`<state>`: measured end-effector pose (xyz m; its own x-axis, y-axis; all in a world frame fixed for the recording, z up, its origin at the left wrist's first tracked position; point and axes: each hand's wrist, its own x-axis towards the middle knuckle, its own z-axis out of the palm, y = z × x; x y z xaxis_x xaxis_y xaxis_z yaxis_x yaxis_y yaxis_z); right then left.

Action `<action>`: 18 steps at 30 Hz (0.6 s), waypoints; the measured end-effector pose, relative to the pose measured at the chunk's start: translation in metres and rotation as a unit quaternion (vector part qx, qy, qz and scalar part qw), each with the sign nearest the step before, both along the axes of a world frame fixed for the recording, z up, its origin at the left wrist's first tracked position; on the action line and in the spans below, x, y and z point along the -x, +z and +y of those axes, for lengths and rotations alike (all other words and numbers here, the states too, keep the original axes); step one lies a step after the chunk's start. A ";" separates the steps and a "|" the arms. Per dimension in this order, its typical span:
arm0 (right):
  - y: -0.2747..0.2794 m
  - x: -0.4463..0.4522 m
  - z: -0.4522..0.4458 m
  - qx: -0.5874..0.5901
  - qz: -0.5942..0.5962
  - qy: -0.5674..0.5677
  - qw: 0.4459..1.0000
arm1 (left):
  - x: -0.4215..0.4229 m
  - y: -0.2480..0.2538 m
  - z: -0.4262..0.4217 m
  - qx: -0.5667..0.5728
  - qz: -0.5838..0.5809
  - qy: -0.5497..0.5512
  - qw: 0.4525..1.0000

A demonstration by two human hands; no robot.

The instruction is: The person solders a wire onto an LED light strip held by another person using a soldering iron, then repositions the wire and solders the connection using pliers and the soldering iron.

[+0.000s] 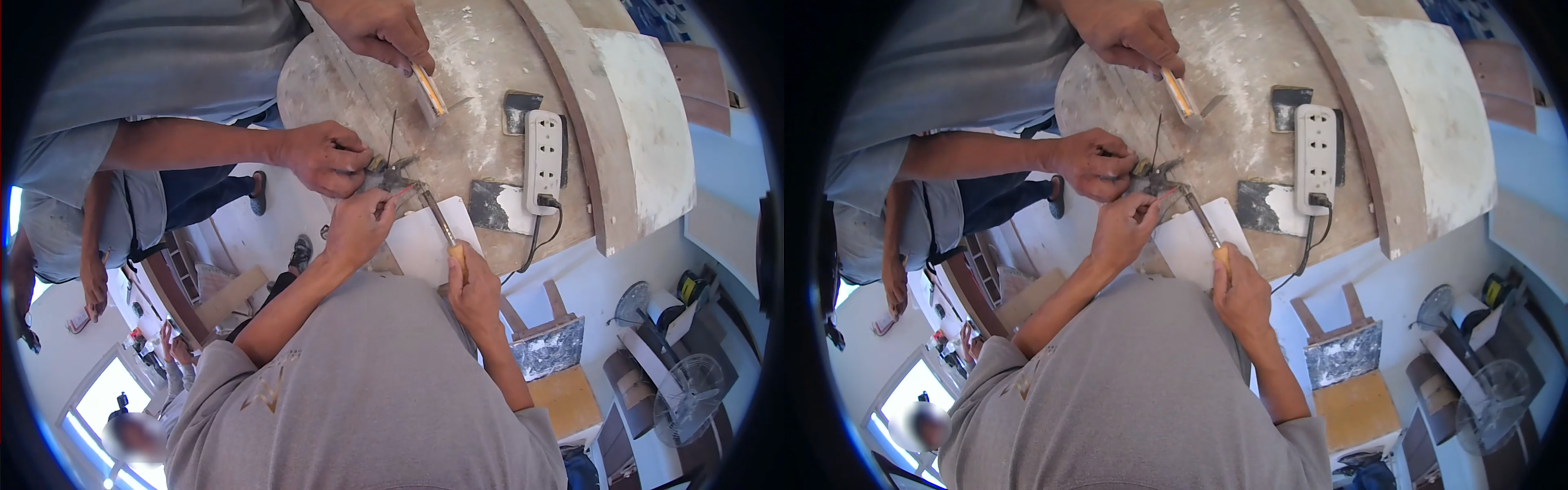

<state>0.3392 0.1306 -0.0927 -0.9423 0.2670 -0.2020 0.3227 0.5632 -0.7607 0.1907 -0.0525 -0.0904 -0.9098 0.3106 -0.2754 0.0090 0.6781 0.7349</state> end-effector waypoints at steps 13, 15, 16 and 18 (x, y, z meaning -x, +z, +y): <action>-0.006 0.000 -0.001 -0.015 0.009 0.018 1.000 | 0.002 -0.003 0.004 0.028 0.038 -0.031 0.998; -0.005 0.001 0.000 -0.017 0.012 0.020 1.000 | 0.002 -0.004 0.003 0.029 0.031 -0.030 0.999; -0.005 0.001 0.000 -0.017 0.011 0.021 1.000 | 0.002 -0.004 0.004 0.029 0.030 -0.029 0.999; -0.006 0.001 0.001 -0.016 0.010 0.024 1.000 | 0.002 -0.003 0.004 0.031 0.028 -0.028 0.999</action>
<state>0.3386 0.1315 -0.0984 -0.9576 0.2281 -0.1759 0.2807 0.6018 -0.7476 0.1887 -0.0487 -0.0934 -0.9063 0.3447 -0.2446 0.0877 0.7195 0.6889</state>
